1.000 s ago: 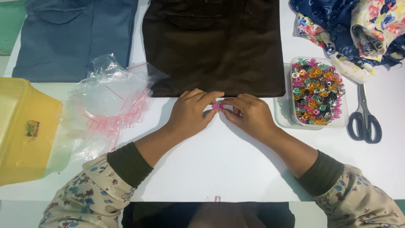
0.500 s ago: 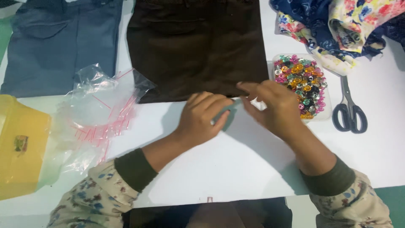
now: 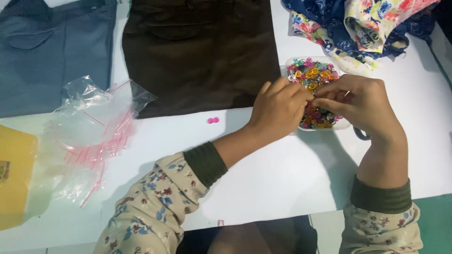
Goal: Sorting colorful buttons from a tray and placing them into small plastic zip-lock bags
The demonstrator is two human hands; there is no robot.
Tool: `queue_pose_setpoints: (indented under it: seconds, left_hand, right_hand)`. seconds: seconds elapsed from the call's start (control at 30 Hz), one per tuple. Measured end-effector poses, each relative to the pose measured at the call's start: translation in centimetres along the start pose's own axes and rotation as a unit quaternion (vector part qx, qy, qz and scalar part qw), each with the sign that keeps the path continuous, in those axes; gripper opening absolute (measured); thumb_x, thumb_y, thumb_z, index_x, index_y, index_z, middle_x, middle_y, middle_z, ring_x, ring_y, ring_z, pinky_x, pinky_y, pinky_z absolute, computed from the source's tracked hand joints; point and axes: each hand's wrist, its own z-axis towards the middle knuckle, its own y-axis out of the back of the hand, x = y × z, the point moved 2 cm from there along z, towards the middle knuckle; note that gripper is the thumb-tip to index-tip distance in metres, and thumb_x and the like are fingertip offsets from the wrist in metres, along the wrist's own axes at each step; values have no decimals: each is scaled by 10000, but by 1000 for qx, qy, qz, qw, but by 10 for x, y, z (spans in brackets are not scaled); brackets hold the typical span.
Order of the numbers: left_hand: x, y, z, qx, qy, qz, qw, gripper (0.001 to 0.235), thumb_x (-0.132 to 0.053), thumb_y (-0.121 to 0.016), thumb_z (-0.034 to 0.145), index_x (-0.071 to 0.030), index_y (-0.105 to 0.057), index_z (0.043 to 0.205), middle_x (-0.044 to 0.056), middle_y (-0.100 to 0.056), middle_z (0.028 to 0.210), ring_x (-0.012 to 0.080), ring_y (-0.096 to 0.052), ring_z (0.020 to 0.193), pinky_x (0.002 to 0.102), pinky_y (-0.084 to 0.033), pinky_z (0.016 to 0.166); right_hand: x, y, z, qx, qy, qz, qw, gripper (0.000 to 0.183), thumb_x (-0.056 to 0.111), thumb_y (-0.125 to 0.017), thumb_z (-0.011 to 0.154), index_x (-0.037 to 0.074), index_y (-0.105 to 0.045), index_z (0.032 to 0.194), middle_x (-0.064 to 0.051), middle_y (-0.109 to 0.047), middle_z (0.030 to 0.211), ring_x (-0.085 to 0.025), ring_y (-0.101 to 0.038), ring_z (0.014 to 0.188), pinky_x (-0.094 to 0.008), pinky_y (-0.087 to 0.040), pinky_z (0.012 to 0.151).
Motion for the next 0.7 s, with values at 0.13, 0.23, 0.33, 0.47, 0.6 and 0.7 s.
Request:
queue_pose_setpoints:
  seconds: [0.13, 0.23, 0.33, 0.47, 0.6, 0.7]
  left_hand:
    - [10, -9, 10, 36, 8, 33, 999, 199, -147, -711, 799, -206, -745, 987, -50, -663, 1011, 275, -551, 964, 462, -414, 703]
    - [14, -9, 11, 55, 11, 27, 998, 166, -150, -731, 833, -189, -744, 995, -51, -631, 1089, 259, -536, 1033, 438, -422, 709]
    - [17, -13, 11, 87, 18, 20, 996, 153, -177, -711, 841, -179, -738, 992, -52, -615, 1066, 255, -520, 1029, 438, -442, 711]
    - [16, -13, 11, 82, 5, 20, 996, 144, -196, -706, 837, -186, -748, 974, -41, -612, 1058, 272, -520, 1024, 447, -415, 704]
    - [16, -16, 10, 79, -10, 40, 996, 148, -246, -744, 843, -174, -795, 961, -20, -634, 1115, 281, -526, 1089, 450, -444, 735]
    - [15, -19, 12, 122, 5, 30, 992, 194, -263, -738, 865, -154, -825, 1000, -18, -634, 1211, 274, -494, 1154, 456, -441, 779]
  right_hand:
    - [-15, -5, -3, 4, -9, -6, 1000, 258, 139, -893, 837, 65, -800, 1066, -50, -685, 806, -147, -561, 659, -285, -460, 630]
    - [-16, -11, -3, 5, 2, -46, 999, 231, 173, -909, 827, 89, -824, 1025, -58, -728, 830, -154, -593, 625, -299, -482, 638]
    - [-18, -14, -3, 15, -1, -57, 998, 258, 138, -908, 820, 70, -811, 1049, -72, -742, 877, -185, -606, 659, -327, -502, 632]
    - [-16, -13, -2, 31, -35, -42, 998, 199, 49, -879, 817, 88, -811, 999, -52, -739, 870, -157, -651, 722, -306, -490, 658]
    - [-12, -12, -1, 41, -73, -46, 995, 187, 21, -842, 836, 97, -808, 1003, -61, -716, 848, -153, -627, 685, -296, -499, 642]
    - [-14, -9, -1, 35, -42, -62, 997, 194, 35, -840, 845, 77, -798, 1030, -67, -719, 842, -165, -632, 692, -309, -519, 653]
